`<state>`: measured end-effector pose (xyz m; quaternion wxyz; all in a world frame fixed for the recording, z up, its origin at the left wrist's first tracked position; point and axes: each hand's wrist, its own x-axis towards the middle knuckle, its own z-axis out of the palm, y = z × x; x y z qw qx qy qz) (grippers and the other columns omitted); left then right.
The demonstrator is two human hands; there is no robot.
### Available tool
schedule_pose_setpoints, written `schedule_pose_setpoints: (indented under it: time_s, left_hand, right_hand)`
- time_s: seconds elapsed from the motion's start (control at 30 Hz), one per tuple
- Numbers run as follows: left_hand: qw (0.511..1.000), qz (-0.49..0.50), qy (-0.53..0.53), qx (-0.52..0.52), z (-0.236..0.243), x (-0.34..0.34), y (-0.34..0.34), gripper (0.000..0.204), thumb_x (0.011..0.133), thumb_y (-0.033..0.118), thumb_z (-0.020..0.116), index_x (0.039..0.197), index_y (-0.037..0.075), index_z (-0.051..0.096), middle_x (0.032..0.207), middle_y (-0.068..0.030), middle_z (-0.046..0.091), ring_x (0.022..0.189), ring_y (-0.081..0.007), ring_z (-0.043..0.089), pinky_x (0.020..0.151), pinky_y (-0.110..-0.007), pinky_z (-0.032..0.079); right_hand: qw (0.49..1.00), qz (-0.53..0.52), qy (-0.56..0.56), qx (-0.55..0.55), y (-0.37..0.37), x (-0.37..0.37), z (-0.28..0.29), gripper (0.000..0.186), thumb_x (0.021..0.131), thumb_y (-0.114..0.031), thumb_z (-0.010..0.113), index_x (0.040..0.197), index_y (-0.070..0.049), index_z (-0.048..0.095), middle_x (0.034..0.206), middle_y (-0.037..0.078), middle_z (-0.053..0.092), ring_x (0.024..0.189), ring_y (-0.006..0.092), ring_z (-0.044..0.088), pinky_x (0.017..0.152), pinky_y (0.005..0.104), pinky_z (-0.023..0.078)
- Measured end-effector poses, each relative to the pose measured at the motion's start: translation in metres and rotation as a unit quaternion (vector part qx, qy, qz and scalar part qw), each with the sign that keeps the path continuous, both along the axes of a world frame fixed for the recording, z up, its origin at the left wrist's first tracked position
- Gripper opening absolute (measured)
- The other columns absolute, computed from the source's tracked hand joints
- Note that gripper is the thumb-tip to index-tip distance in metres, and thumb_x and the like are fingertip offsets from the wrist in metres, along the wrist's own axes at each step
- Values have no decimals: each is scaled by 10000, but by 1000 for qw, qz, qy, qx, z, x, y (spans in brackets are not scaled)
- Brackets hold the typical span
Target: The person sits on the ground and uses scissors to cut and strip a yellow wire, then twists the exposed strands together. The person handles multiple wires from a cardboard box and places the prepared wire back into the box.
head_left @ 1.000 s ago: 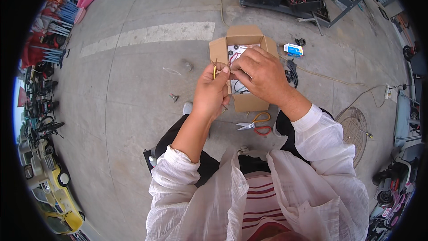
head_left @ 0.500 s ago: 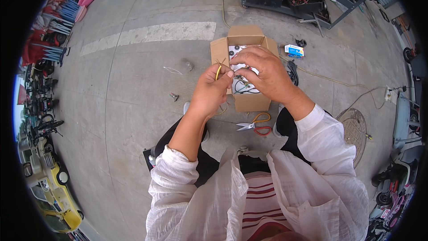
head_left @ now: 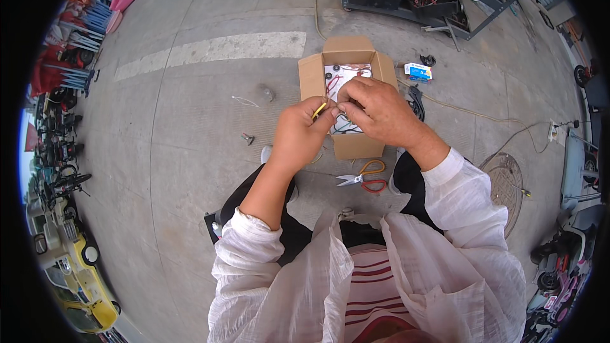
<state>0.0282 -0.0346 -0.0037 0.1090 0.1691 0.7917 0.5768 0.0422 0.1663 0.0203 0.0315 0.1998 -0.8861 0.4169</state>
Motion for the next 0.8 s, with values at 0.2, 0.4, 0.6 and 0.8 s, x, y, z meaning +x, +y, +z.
schedule_pose_setpoints:
  time_s: [0.2,0.4,0.6,0.8]
  left_hand:
    - [944,73,-261,190,14,-1,6,90,1001,148,620,1006,66,656,835,1,676,506,-7,361,435,-197,311]
    - [918,73,-306,240,15,-3,0,91,1005,144,607,1018,61,644,891,-22,700,467,-1,320,409,-187,305]
    - [978,52,-160,120,8,2,8,90,1001,120,608,1007,38,645,898,-23,691,599,-30,498,511,-202,398]
    - [996,84,6,-15,4,8,12,75,992,81,594,1025,20,622,861,-16,675,768,-95,602,685,-255,473]
  right_hand:
    - [987,-100,27,-120,-12,3,3,166,918,-123,640,1051,-25,648,1025,132,639,907,313,644,786,402,507]
    - [980,-130,67,-138,-14,-1,-1,200,912,-112,647,1091,-37,692,1046,124,641,956,305,641,832,396,504]
    - [984,-106,104,-96,-15,0,-4,234,901,-104,654,1117,-47,724,977,108,621,944,278,610,840,375,494]
    - [985,-84,127,-81,-22,8,-1,293,872,-79,679,1160,-40,722,955,98,602,919,272,575,818,377,478]
